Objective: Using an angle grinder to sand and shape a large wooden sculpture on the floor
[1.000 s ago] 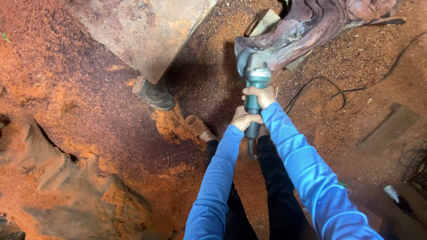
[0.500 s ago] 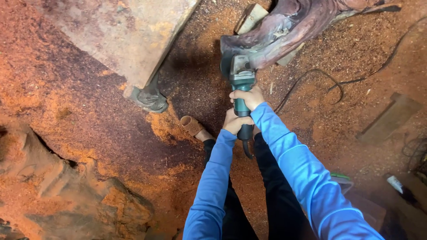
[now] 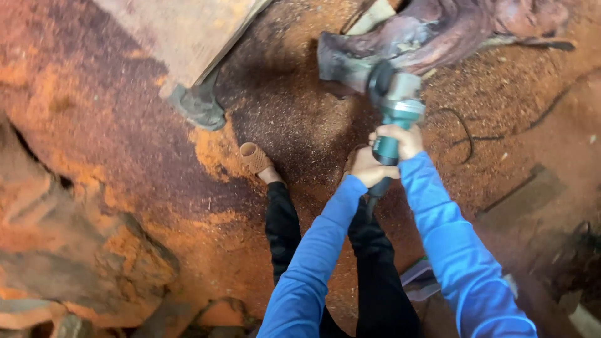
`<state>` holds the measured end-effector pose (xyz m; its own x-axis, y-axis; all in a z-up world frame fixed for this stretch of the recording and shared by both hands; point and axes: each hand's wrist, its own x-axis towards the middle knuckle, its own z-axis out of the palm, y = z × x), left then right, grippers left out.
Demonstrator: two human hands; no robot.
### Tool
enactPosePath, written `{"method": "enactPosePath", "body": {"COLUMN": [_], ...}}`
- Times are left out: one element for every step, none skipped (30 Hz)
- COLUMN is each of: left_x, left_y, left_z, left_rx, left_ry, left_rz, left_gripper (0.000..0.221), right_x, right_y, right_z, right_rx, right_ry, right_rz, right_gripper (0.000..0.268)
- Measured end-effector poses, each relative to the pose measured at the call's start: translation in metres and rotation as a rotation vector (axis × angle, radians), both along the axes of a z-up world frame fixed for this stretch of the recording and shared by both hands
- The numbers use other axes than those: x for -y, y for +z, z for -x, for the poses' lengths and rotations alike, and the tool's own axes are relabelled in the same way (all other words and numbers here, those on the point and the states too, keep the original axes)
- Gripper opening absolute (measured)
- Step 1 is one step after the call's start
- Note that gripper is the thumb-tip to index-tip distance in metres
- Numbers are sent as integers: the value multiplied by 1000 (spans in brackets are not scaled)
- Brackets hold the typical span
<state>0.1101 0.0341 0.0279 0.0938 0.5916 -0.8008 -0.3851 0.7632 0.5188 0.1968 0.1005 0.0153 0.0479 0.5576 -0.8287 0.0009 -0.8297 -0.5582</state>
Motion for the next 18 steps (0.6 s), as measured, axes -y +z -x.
{"method": "enactPosePath", "body": {"left_x": [3, 5, 7, 10, 14, 22, 25, 28, 31, 37, 42, 44, 51, 57, 64, 75, 87, 96], "left_y": [-1, -2, -4, -6, -8, -10, -9, -7, -5, -12, -17, -23, -31, -40, -48, -60, -72, -84], "left_z": [-1, -3, -6, -2, 3, 9, 12, 16, 21, 27, 33, 39, 40, 42, 43, 39, 34, 26], "left_rx": [-12, -13, -15, -18, -53, -89, -92, -122, -152, -151, -168, -180, -175, -160, -145, -138, -120, -104], "left_ry": [18, -22, -63, -55, -72, -91, -87, -43, 0, -7, 7, 23, 19, 61, 104, 102, 156, 217], "left_rz": [0, -11, -21, -19, -42, -55, -45, -32, -19, -17, -43, -79, -85, -102, -119, -126, -131, -140], "left_gripper": [32, 34, 36, 36, 37, 38, 38, 38, 39, 39, 40, 41, 41, 39, 38, 38, 41, 43], "right_x": [5, 10, 14, 15, 16, 22, 26, 31, 36, 38, 40, 37, 45, 52, 60, 61, 64, 63], "right_y": [-2, -3, -5, 1, 5, 10, 0, -9, -17, -17, -17, -16, -31, -46, -61, -63, -65, -67], "right_z": [-1, -5, -8, -3, 3, 9, 12, 17, 22, 29, 37, 44, 44, 43, 43, 45, 47, 48], "right_rx": [-12, -14, -17, -19, -46, -73, -76, -100, -125, -124, -137, -145, -140, -118, -97, -89, -34, 20], "right_ry": [18, -21, -60, -53, -38, -26, -21, 11, 42, 35, 61, 89, 85, 123, 160, 159, 239, 326], "right_rz": [0, -46, -92, -91, -106, -112, -102, -154, -207, -205, -208, -218, -224, -236, -247, -253, -257, -262], "right_gripper": [35, 40, 46, 46, 42, 37, 37, 41, 46, 46, 41, 38, 38, 37, 37, 37, 39, 41]}}
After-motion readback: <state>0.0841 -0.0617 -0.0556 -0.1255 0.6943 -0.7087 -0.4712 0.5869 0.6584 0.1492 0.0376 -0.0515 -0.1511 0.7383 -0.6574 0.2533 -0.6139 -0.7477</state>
